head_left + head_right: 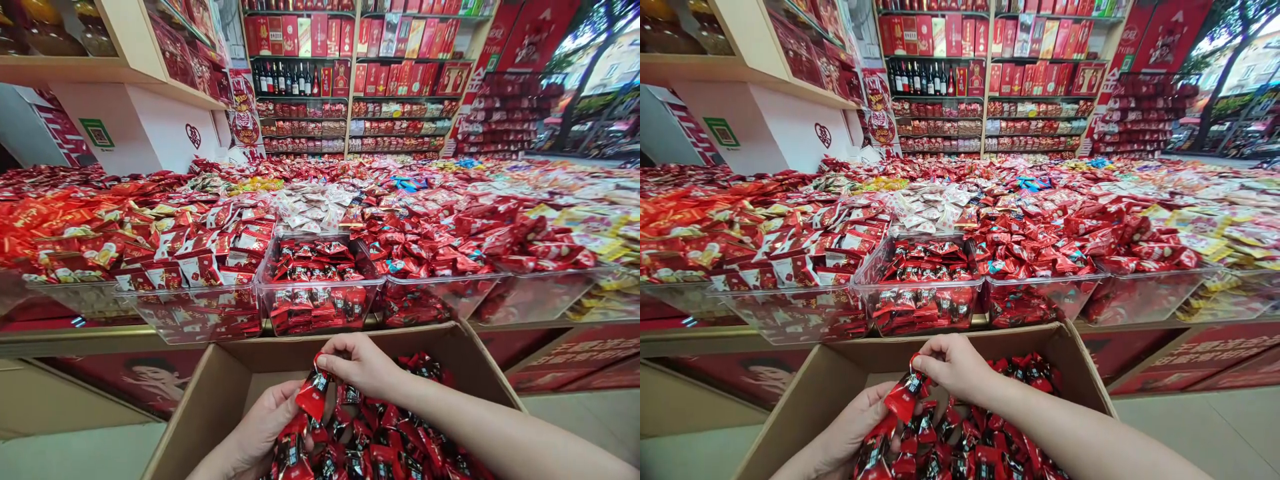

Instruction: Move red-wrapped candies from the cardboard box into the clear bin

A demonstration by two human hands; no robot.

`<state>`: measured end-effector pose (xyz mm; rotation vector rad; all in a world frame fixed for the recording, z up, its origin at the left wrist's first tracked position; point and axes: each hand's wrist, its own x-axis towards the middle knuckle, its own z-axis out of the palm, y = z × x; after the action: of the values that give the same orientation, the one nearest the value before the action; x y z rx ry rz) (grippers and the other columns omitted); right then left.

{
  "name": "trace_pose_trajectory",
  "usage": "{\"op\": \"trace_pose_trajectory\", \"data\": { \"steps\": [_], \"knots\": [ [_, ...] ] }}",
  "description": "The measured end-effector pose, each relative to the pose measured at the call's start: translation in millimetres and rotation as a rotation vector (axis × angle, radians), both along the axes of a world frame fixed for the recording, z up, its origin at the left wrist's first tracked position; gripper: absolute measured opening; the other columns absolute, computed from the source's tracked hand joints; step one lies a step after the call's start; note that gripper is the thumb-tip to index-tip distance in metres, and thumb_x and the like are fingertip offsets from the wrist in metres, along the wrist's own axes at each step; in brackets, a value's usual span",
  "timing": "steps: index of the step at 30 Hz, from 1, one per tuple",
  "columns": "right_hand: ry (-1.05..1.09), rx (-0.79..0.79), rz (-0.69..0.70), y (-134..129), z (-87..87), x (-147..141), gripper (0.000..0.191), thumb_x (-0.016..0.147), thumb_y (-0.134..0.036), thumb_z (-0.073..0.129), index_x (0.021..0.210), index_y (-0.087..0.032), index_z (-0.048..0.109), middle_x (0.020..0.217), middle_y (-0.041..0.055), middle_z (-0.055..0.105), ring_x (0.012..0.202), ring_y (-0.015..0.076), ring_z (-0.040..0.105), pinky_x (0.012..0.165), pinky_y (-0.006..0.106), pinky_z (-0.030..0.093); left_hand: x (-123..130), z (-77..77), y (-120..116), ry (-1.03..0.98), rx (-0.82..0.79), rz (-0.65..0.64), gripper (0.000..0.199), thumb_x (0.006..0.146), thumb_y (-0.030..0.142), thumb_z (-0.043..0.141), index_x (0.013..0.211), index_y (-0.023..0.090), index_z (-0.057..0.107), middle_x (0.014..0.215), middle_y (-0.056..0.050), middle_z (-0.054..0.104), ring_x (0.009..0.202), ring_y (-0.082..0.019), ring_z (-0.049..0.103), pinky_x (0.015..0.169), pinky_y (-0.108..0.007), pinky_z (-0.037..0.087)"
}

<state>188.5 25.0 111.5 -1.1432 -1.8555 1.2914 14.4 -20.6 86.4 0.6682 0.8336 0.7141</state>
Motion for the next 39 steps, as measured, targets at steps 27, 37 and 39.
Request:
{"op": "trace_pose_trajectory", "data": {
  "steps": [27,37,39],
  "knots": [
    [-0.363,0.262,0.230,-19,41.5,11,0.006,0.062,-0.020,0.054,0.067,-0.017,0.050,0.055,-0.0060,0.047,0.047,0.0048,0.038,0.041,0.015,0.028,-12,-9.6,12,0.225,0.284,0.099,0.018,0.073,0.034,0.051,0.069,0.016,0.055,0.059,0.004,0.057,0.050,-0.007,0.048,0.052,-0.020,0.039],
    [-0.685,0.578,0.007,73,144.3,11,0.033,0.068,-0.015,0.044,0.100,-0.018,0.053,0.069,0.0023,0.057,0.058,0.0106,0.047,0.055,0.023,0.037,-11,-27.6,17,0.355,0.379,0.102,0.017,0.071,0.033,0.053,0.070,0.017,0.057,0.059,0.006,0.054,0.053,-0.007,0.046,0.054,-0.019,0.039],
    [-0.843,0.489,0.004,89,141.4,6,0.027,0.067,-0.014,0.045,0.090,-0.016,0.058,0.074,0.0047,0.059,0.061,0.0114,0.049,0.055,0.022,0.037,-12,-31.5,17,0.359,0.399,0.087,0.017,0.071,0.033,0.054,0.069,0.016,0.057,0.063,0.004,0.056,0.060,-0.009,0.049,0.060,-0.020,0.039]
  ]
}}
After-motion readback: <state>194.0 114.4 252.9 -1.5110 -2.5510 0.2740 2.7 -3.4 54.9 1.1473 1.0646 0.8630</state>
